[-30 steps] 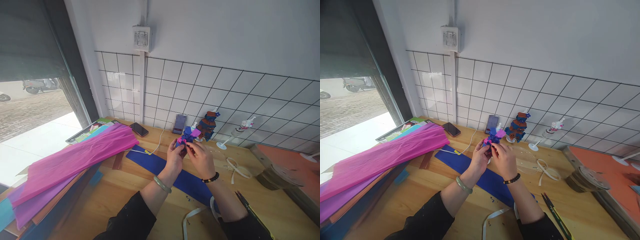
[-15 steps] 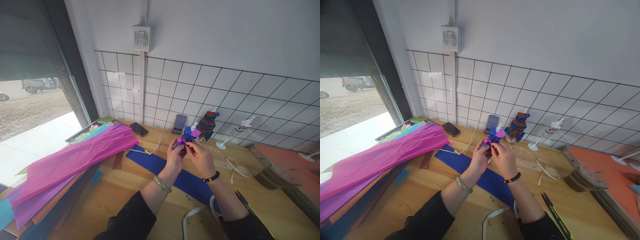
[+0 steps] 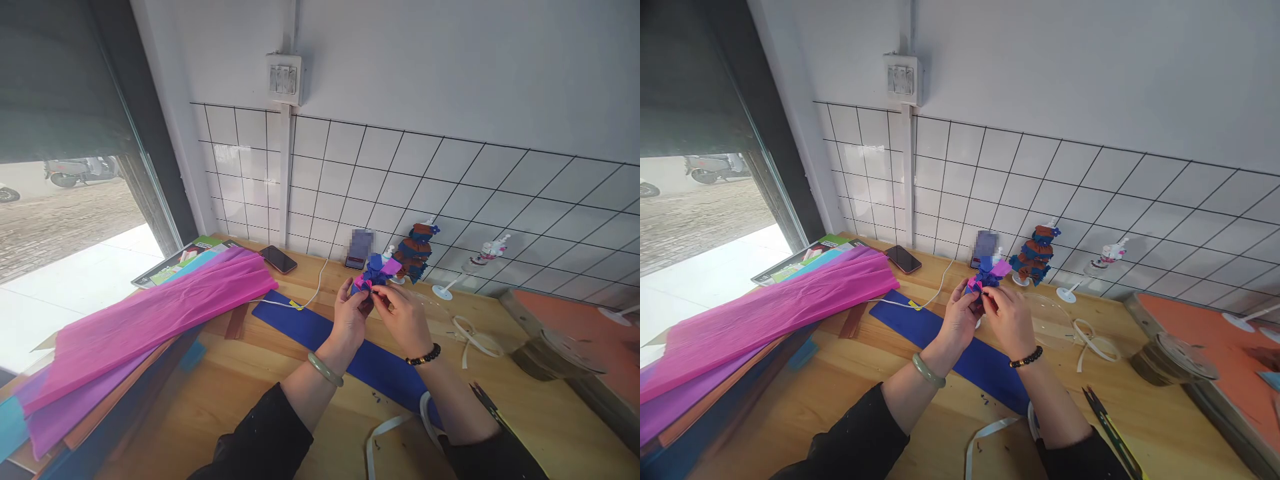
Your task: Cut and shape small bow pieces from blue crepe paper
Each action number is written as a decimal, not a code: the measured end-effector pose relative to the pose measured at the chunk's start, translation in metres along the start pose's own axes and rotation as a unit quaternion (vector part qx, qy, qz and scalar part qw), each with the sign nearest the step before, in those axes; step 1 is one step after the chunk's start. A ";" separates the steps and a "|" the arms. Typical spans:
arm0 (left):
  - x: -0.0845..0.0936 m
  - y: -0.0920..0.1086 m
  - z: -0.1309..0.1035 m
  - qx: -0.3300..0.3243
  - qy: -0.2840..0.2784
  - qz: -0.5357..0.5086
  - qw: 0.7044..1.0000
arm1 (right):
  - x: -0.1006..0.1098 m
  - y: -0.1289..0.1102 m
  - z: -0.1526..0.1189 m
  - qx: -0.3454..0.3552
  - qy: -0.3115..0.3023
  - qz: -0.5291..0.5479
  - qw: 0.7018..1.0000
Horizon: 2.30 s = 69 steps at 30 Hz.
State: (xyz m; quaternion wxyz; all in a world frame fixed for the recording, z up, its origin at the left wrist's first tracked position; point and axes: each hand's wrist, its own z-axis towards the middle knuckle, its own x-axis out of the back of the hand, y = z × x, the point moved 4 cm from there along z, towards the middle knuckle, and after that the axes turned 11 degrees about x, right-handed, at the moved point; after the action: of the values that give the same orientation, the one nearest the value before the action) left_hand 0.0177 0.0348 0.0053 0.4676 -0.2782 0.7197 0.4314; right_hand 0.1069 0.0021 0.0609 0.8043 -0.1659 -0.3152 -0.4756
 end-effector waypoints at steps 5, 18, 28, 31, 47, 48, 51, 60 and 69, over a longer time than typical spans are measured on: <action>0.001 -0.001 0.001 -0.001 -0.006 -0.005 1.000 | 0.000 0.001 -0.001 -0.025 0.006 0.036 0.999; 0.003 -0.003 0.005 0.010 -0.018 -0.004 1.000 | 0.004 0.006 -0.006 -0.095 0.027 0.136 0.986; 0.004 -0.003 0.002 0.028 0.008 -0.021 0.999 | 0.016 0.020 -0.033 -0.278 0.061 0.251 0.925; 0.009 -0.004 0.003 0.026 0.037 -0.014 0.999 | 0.016 0.026 -0.040 -0.296 0.072 0.290 0.907; 0.033 0.014 0.013 -0.061 0.197 0.066 0.976 | 0.065 0.037 0.046 -0.217 0.053 0.159 0.962; 0.033 0.017 0.014 -0.068 0.199 0.064 0.975 | 0.065 0.038 0.055 -0.188 0.046 0.143 0.971; 0.033 0.024 0.014 -0.077 0.203 0.056 0.975 | 0.056 0.042 0.072 -0.122 0.007 0.127 0.984; 0.032 0.030 0.016 -0.073 0.203 0.038 0.976 | 0.037 0.049 0.078 -0.087 -0.031 0.147 0.985; 0.032 0.036 0.015 -0.069 0.209 0.020 0.975 | 0.034 0.065 0.083 -0.066 -0.032 0.107 0.992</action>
State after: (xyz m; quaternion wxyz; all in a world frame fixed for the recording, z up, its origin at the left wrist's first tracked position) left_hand -0.0178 0.0646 -0.0138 0.2776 -0.3798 0.7752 0.4217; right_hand 0.1462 0.0581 0.1479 0.8275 -0.2665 -0.2891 -0.4008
